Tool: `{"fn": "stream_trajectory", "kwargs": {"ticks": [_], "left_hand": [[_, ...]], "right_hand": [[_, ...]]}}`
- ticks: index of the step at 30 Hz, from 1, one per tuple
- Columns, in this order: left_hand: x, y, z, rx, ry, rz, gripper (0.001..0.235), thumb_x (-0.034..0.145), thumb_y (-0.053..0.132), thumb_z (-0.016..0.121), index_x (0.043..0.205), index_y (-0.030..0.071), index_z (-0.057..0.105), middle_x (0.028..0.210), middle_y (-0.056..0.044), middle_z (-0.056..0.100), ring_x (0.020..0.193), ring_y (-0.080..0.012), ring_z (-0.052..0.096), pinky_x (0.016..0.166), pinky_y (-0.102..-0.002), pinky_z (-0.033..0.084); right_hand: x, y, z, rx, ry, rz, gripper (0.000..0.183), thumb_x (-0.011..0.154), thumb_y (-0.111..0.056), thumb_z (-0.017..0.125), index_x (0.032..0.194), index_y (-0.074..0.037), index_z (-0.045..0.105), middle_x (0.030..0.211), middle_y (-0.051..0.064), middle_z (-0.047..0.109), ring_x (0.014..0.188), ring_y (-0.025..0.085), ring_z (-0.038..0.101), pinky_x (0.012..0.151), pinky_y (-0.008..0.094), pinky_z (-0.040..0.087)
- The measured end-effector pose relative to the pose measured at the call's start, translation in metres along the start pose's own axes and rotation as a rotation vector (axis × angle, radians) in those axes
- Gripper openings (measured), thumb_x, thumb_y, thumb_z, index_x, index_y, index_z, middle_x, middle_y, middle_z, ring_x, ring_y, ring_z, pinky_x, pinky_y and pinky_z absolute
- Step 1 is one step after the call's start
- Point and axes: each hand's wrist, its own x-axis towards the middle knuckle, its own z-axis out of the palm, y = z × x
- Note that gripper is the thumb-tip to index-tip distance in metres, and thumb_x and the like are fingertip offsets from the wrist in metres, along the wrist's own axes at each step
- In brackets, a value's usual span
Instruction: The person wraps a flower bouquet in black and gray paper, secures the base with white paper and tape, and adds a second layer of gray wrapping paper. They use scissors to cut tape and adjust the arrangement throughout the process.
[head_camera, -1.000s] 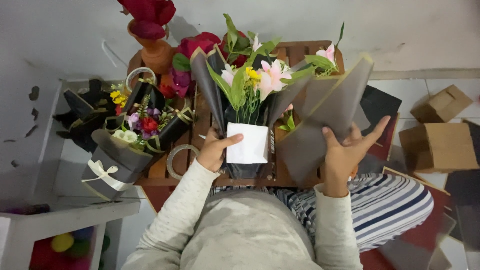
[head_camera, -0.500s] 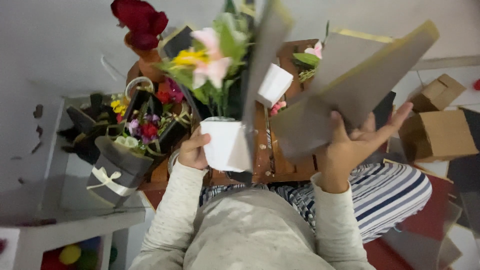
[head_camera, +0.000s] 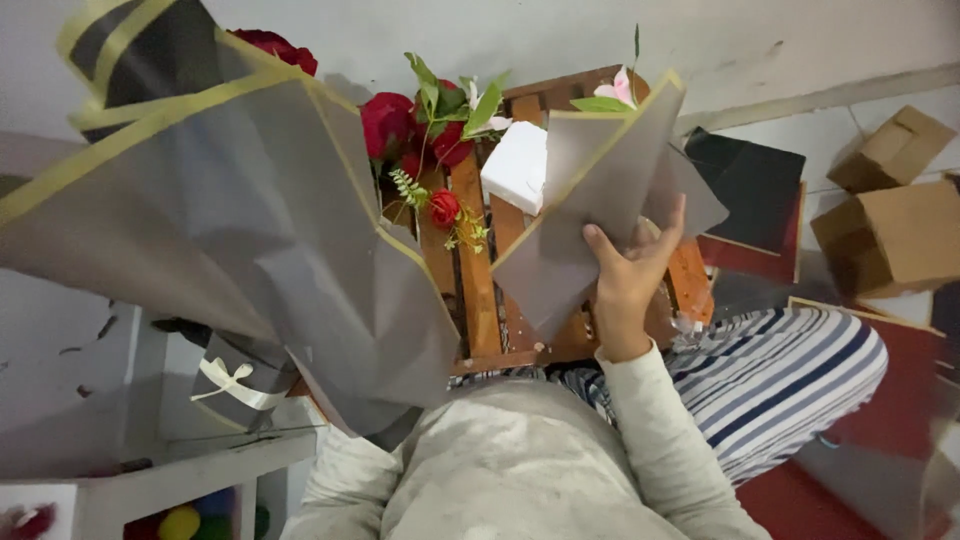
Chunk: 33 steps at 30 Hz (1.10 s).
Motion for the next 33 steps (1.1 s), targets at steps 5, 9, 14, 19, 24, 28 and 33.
{"fn": "stream_trajectory", "kwargs": {"ticks": [5, 9, 14, 19, 24, 28, 33], "left_hand": [[-0.002, -0.015, -0.015, -0.005, 0.046, 0.054, 0.061, 0.074, 0.002, 0.064, 0.133, -0.006, 0.056, 0.122, -0.027, 0.067, 0.106, -0.0446, 0.067, 0.095, -0.061, 0.049], [0.007, -0.034, -0.029, -0.02, 0.056, 0.076, 0.062, 0.072, -0.002, 0.06, 0.133, -0.007, 0.055, 0.121, -0.03, 0.067, 0.105, -0.0476, 0.067, 0.096, -0.065, 0.047], [0.017, -0.054, -0.053, -0.032, 0.056, 0.125, 0.064, 0.068, -0.007, 0.055, 0.132, -0.009, 0.055, 0.12, -0.033, 0.066, 0.104, -0.0514, 0.068, 0.097, -0.07, 0.046], [0.005, -0.09, -0.153, 0.11, 0.12, 0.128, 0.046, 0.077, -0.02, 0.059, 0.121, -0.009, 0.06, 0.115, -0.029, 0.07, 0.096, -0.0432, 0.072, 0.095, -0.055, 0.053], [0.019, -0.07, -0.054, 0.383, 0.205, 0.13, 0.069, 0.073, -0.016, 0.076, 0.137, -0.003, 0.054, 0.124, -0.022, 0.069, 0.107, -0.0306, 0.068, 0.096, -0.052, 0.054], [0.016, -0.063, -0.036, 0.636, 0.321, 0.16, 0.078, 0.072, -0.005, 0.087, 0.142, 0.002, 0.054, 0.13, -0.011, 0.067, 0.114, -0.018, 0.062, 0.101, -0.042, 0.052], [0.016, -0.063, 0.01, 0.66, 0.32, 0.145, 0.085, 0.071, 0.001, 0.091, 0.145, 0.003, 0.051, 0.134, -0.011, 0.065, 0.119, -0.0187, 0.061, 0.103, -0.041, 0.051]], "right_hand": [[-0.013, -0.04, 0.015, 0.012, -0.036, -0.043, 0.111, 0.088, 0.007, 0.086, 0.164, -0.024, 0.01, 0.137, 0.014, 0.061, 0.122, 0.017, 0.063, 0.109, 0.034, 0.054], [-0.015, -0.048, 0.032, -0.03, -0.022, -0.298, 0.113, 0.09, 0.009, 0.089, 0.166, -0.028, 0.014, 0.15, 0.014, 0.053, 0.134, 0.021, 0.059, 0.115, 0.038, 0.051], [-0.029, -0.049, 0.042, -0.113, 0.066, -0.276, 0.106, 0.089, 0.0, 0.09, 0.165, -0.03, 0.022, 0.167, 0.004, 0.031, 0.15, 0.018, 0.04, 0.118, 0.025, 0.044], [-0.037, -0.044, 0.046, 0.191, 0.063, 0.088, 0.062, 0.084, -0.005, 0.085, 0.138, -0.013, 0.057, 0.113, 0.002, 0.071, 0.094, 0.007, 0.063, 0.08, 0.026, 0.062], [-0.032, -0.058, 0.037, 0.199, -0.065, 0.109, 0.059, 0.094, -0.008, 0.075, 0.145, -0.017, 0.047, 0.125, 0.0, 0.061, 0.103, 0.009, 0.055, 0.086, 0.028, 0.052], [-0.034, -0.062, 0.039, 0.058, -0.288, -0.107, 0.076, 0.099, -0.01, 0.069, 0.159, -0.016, 0.022, 0.156, 0.008, 0.04, 0.145, 0.021, 0.037, 0.124, 0.048, 0.031], [-0.035, -0.023, 0.014, -0.04, -0.337, -0.151, 0.109, 0.081, -0.001, 0.085, 0.162, -0.016, 0.013, 0.162, 0.012, 0.031, 0.15, 0.027, 0.029, 0.125, 0.052, 0.021]]}}
